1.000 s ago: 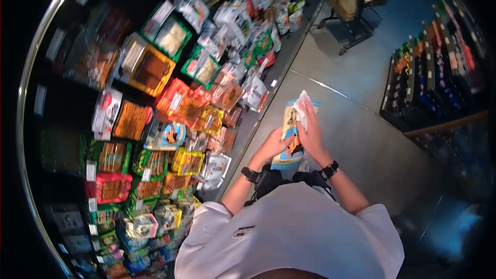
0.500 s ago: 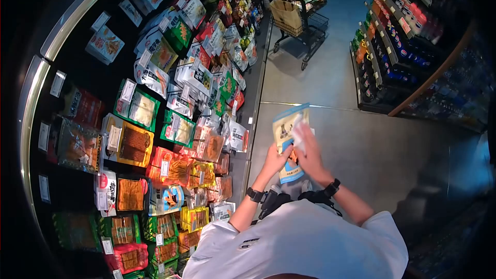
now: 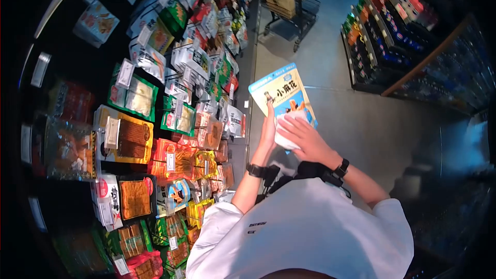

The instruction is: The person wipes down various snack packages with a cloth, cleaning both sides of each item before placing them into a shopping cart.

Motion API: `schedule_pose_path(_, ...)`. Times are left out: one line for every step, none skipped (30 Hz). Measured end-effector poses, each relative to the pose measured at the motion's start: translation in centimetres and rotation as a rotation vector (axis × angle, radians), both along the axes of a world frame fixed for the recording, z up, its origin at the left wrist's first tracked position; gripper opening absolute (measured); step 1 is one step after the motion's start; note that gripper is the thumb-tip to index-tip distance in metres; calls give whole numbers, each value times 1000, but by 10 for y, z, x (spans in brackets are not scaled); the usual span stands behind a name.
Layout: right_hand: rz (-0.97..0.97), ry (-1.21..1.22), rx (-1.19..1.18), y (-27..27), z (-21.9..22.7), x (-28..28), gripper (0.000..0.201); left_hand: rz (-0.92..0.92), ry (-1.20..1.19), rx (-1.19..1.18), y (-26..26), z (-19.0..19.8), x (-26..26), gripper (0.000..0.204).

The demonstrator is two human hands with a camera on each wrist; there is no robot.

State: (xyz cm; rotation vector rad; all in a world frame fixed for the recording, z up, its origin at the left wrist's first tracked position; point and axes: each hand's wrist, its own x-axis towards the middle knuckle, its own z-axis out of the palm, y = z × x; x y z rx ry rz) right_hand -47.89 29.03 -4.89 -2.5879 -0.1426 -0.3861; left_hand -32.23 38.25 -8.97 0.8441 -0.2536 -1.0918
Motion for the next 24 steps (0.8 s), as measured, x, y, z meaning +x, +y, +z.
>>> schedule_pose_path(-57,-22,39,-4,-4,0,65,-17,4,8,-5,-1,0,67)
schedule_pose_path(-171,-57,74,-7,-7,3,64,-30,0,11,-12,-2,0,67)
schedule_pose_path(-281,-95,105,-12,-9,8,64,-14,10,18,-20,-5,-2,67)
schedule_pose_path(-390,-132,134,-17,-11,12,63,4,21,25,-29,-8,-5,67)
schedule_pose_path(-410,-176,51,-20,-15,13,63,17,31,29,-41,-11,-7,67)
schedule_pose_path(-317,-146,55,-25,-16,9,63,-10,64,26,-49,-12,-3,64)
schedule_pose_path(-225,-117,62,-29,-18,5,64,2,96,50,-57,-7,1,63)
schedule_pose_path(-135,-89,74,-37,-19,0,64,13,126,80,-65,-1,4,62)
schedule_pose_path(-48,-73,75,-53,-18,-5,65,60,72,84,-75,9,5,61)
schedule_pose_path(-111,-116,93,-75,-23,-10,66,90,83,6,-90,-8,11,61)
schedule_pose_path(-171,-155,113,-99,-32,-14,67,115,98,-12,-105,-12,14,61)
schedule_pose_path(-231,-190,139,-119,-40,-17,68,141,117,-25,-119,-17,15,61)
schedule_pose_path(-418,-231,235,-137,-49,-18,70,75,133,-50,-133,-21,18,62)
schedule_pose_path(-445,-256,206,-149,-57,-24,71,69,143,-39,-150,-25,16,61)
schedule_pose_path(-474,-285,171,-161,-54,-27,72,60,150,-33,-172,-23,13,61)
schedule_pose_path(-506,-315,137,-173,-45,-29,72,49,157,-26,-194,-20,9,60)
schedule_pose_path(-347,-342,175,-184,-35,-35,73,69,155,23,-213,-17,5,59)
schedule_pose_path(-290,-306,168,-193,-35,-40,73,90,154,70,-230,-13,0,59)
schedule_pose_path(-232,-271,159,-202,-36,-47,73,112,152,115,-247,-9,-5,58)
schedule_pose_path(-173,-238,146,-216,-35,-51,73,134,147,156,-266,-5,-7,57)
schedule_pose_path(-228,-251,120,-238,-31,-57,65,70,174,94,-278,-2,-11,56)
schedule_pose_path(-393,-317,259,-261,-36,-59,61,19,155,65,-293,0,-12,56)
schedule_pose_path(-555,-376,407,-280,-48,-61,58,-27,141,44,-305,0,-16,56)
schedule_pose_path(-716,-428,562,-295,-63,-63,54,-70,132,29,-313,4,-22,55)
